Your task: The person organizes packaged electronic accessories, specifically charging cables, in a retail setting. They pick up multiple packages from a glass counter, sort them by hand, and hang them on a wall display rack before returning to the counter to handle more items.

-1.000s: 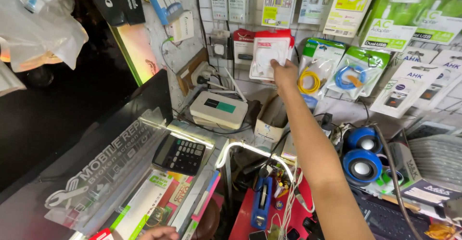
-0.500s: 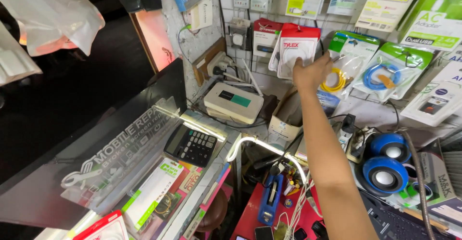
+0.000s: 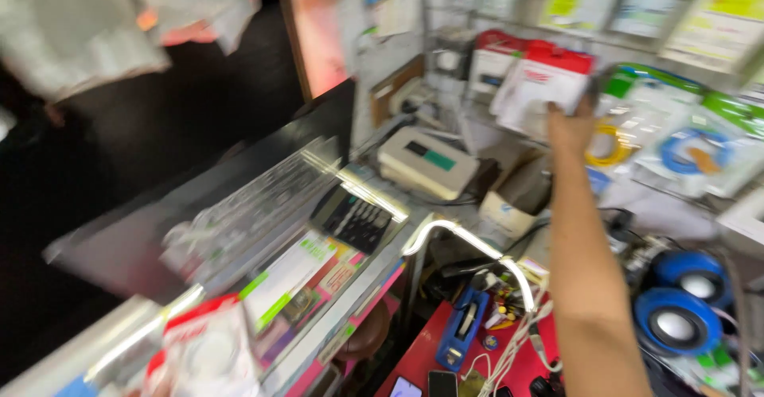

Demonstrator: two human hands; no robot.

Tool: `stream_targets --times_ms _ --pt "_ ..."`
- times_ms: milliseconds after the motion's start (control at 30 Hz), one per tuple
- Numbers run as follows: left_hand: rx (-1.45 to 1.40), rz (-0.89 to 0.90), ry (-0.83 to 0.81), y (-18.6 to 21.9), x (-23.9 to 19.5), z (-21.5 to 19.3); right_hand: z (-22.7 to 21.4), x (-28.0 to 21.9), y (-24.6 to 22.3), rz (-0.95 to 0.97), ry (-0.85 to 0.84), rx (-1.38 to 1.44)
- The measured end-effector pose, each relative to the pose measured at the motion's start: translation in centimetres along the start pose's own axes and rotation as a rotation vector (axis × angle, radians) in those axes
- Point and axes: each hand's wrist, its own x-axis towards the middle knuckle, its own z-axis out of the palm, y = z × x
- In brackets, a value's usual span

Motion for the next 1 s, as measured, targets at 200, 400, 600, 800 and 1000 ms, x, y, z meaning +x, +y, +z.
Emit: stream_targets --times_ms 200,400,600,800,1000 --pt "0.061 -0.086 0.018 5.0 -8.9 -4.3 2.8 -17.9 -11.1 -0.810 0.027 0.045" --pt "0.055 -0.103 -0.022 9.5 -11.5 -5.3 0.1 -41.2 -18.9 -0.047 -1.366 0.114" --pt "0.055 -0.085 0.007 8.1 -10.3 -3.9 8.0 -50.7 -19.6 0.500 -1.720 0.271" --pt "-0.193 -0.063 -0.024 8.2 -12.6 -3.6 10.3 -55.4 -20.3 0.278 -1.591 0.266" --pt "-0.829 0.521 0.164 3.3 -9.6 -0.9 6.2 -52.9 -25.5 0.095 -1.507 0.519"
